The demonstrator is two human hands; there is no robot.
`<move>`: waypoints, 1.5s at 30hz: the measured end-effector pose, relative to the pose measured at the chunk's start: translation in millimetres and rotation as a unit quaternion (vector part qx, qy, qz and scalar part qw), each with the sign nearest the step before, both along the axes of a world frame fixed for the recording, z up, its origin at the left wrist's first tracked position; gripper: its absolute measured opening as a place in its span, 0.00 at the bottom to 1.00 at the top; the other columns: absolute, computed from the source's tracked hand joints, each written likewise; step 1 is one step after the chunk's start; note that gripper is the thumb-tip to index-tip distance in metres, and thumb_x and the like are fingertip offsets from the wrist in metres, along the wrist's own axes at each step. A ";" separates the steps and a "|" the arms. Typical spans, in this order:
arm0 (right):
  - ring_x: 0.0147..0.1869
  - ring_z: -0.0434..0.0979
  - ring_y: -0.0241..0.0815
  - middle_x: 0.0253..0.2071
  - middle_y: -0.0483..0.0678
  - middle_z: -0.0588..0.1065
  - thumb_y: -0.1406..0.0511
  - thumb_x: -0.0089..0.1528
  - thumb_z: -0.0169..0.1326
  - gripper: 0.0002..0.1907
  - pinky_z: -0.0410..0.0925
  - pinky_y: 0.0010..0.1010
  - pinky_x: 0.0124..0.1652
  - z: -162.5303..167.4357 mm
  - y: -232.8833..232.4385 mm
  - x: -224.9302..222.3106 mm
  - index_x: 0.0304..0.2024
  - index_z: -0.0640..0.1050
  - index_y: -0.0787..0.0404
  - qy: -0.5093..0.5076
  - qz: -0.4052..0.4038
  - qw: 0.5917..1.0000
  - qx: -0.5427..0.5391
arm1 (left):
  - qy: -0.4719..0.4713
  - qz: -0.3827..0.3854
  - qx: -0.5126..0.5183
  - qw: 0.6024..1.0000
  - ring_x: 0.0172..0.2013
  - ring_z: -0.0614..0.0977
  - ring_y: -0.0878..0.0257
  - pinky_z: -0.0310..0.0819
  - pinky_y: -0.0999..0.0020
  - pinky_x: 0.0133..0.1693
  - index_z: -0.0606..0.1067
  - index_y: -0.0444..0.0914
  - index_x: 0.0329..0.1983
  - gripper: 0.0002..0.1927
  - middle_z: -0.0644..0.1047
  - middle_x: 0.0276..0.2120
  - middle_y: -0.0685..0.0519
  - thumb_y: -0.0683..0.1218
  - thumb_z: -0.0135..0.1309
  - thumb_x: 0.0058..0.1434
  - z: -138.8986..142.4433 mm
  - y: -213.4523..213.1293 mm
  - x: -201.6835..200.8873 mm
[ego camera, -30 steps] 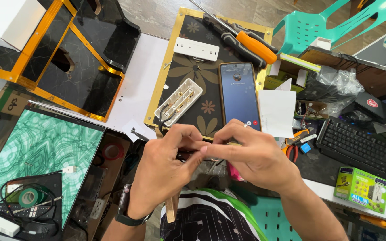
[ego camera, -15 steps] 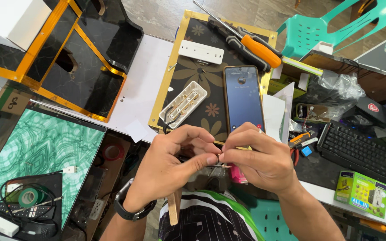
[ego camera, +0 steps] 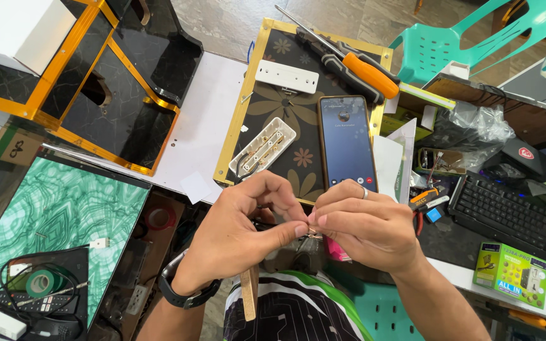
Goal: The person uses a screwdriver to unscrew and open a power strip on a workbench, then strips insulation from the ends of wires by hand and works on the internal components. They briefly handle a smartphone on the desk and later scroll through an app on it.
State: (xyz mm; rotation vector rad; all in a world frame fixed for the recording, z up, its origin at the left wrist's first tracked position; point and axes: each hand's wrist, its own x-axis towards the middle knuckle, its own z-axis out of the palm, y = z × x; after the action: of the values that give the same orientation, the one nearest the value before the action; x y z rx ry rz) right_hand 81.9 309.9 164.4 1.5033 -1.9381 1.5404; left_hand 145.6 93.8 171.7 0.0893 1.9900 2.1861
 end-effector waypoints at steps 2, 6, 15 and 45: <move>0.42 0.83 0.47 0.38 0.50 0.79 0.77 0.56 0.68 0.15 0.77 0.31 0.40 3.9 -1.1 0.5 0.42 0.78 0.68 0.008 -0.004 1.000 0.010 | 0.006 0.008 0.025 1.000 0.32 0.78 0.76 0.70 0.79 0.32 0.70 0.37 0.39 0.13 0.82 0.34 0.56 0.39 0.64 0.57 -1.3 -0.1 -0.1; 0.42 0.81 0.48 0.39 0.51 0.78 0.74 0.54 0.70 0.16 0.75 0.33 0.40 11.9 -4.4 -2.0 0.42 0.78 0.69 0.087 -0.021 0.994 0.057 | 0.000 0.031 0.033 0.999 0.31 0.75 0.75 0.68 0.79 0.31 0.66 0.39 0.33 0.15 0.82 0.34 0.54 0.38 0.64 0.57 -4.9 0.3 -1.2; 0.43 0.79 0.50 0.42 0.54 0.76 0.76 0.55 0.68 0.16 0.73 0.36 0.40 19.9 -3.4 0.3 0.43 0.78 0.73 0.149 -0.049 0.983 0.098 | -0.006 0.048 0.044 0.998 0.35 0.81 0.73 0.78 0.76 0.37 0.64 0.38 0.32 0.17 0.84 0.35 0.49 0.37 0.63 0.58 -4.9 0.1 -1.7; 0.28 0.64 0.31 0.28 0.43 0.68 0.72 0.65 0.53 0.03 0.59 0.25 0.27 -10.4 13.3 -2.0 0.36 0.73 0.67 -0.603 0.073 0.794 0.008 | 0.458 0.156 -0.242 0.841 0.36 0.84 0.54 0.77 0.64 0.37 0.61 0.37 0.30 0.21 0.81 0.39 0.48 0.32 0.64 0.57 7.8 27.9 6.8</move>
State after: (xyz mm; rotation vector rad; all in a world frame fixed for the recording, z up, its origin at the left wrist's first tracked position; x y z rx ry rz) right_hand 79.9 323.2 154.1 0.5763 -2.3306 3.0078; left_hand 152.4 121.6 179.5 0.9597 3.2075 1.8590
